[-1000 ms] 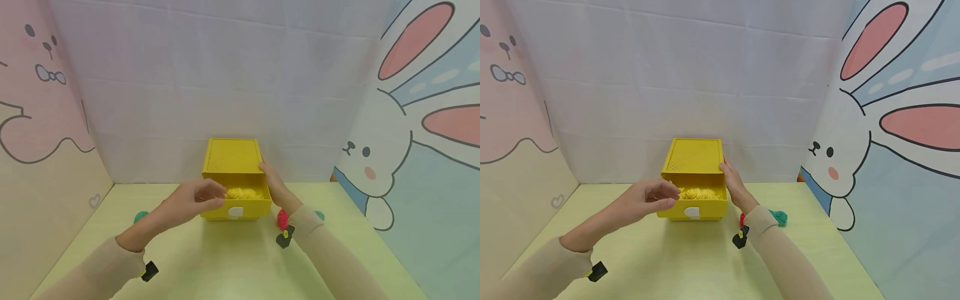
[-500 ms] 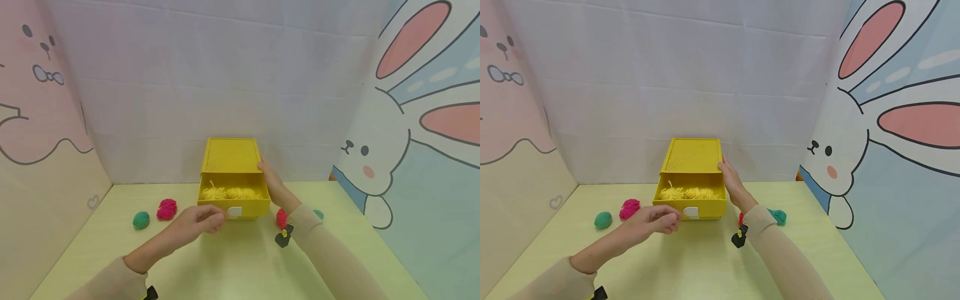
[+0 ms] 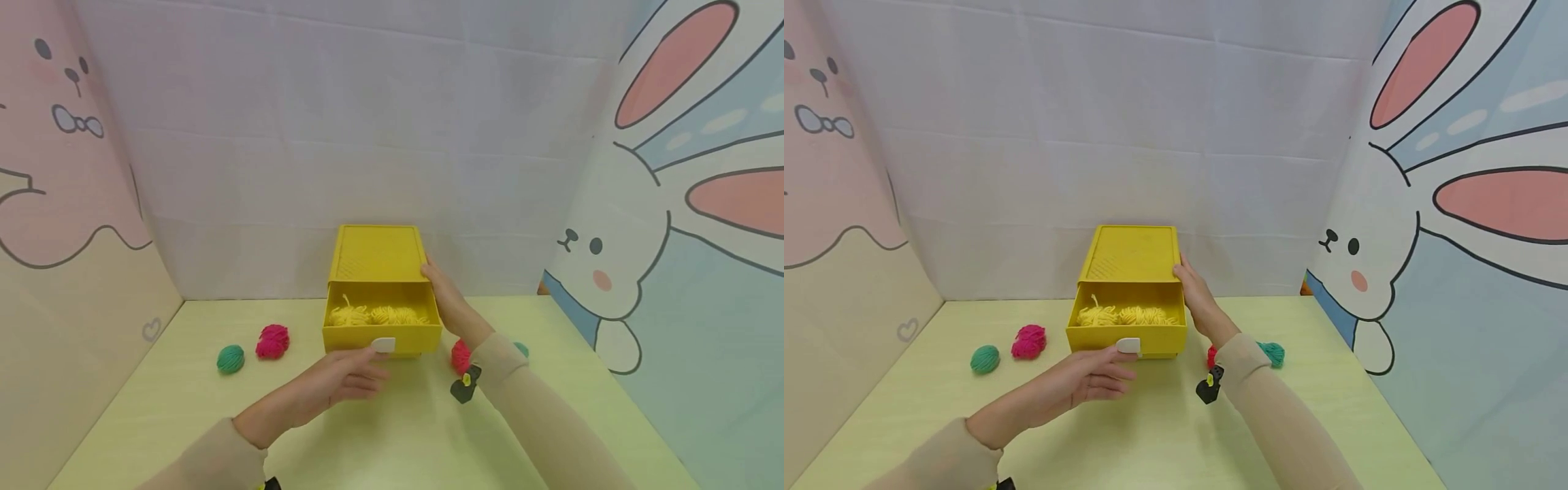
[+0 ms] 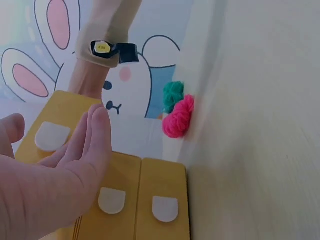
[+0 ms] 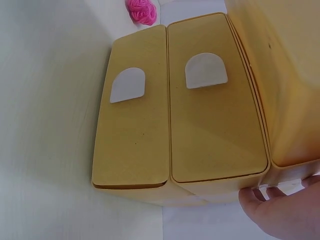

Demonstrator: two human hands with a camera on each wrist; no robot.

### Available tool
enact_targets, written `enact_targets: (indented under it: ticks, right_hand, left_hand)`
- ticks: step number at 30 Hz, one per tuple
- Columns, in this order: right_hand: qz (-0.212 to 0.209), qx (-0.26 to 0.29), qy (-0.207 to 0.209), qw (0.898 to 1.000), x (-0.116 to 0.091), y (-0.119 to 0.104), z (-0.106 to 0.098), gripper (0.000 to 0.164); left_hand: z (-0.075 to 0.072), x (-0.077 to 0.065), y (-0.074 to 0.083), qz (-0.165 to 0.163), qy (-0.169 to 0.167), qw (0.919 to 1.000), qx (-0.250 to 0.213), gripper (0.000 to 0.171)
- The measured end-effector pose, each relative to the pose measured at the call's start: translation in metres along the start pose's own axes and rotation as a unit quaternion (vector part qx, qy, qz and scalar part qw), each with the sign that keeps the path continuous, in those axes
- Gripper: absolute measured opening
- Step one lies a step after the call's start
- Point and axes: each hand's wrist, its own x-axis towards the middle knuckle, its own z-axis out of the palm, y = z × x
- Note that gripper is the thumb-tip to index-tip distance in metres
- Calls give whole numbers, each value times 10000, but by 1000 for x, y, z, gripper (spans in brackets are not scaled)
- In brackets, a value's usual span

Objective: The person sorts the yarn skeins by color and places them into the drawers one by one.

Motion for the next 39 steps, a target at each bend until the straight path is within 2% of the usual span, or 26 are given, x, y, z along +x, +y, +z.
enact_targets:
  ticks: [6,13,26,39]
  right_hand:
    - [68,56,-19,10000,0,-1,0,62]
    - [58,208,-91,9997,0,-1,-2,63]
    - [148,54,100,9998,-2,-3,0,64]
    - [140,271,31,9995,-2,-4,1,65]
  left_hand:
    - [7,6,1,14,45,9988,-494,76]
    - [11,10,3,29,239,9961,-846,72]
    - [6,27,10,105,642,9940,-878,70]
    - [-7,50,14,103,970,9906,-955,66]
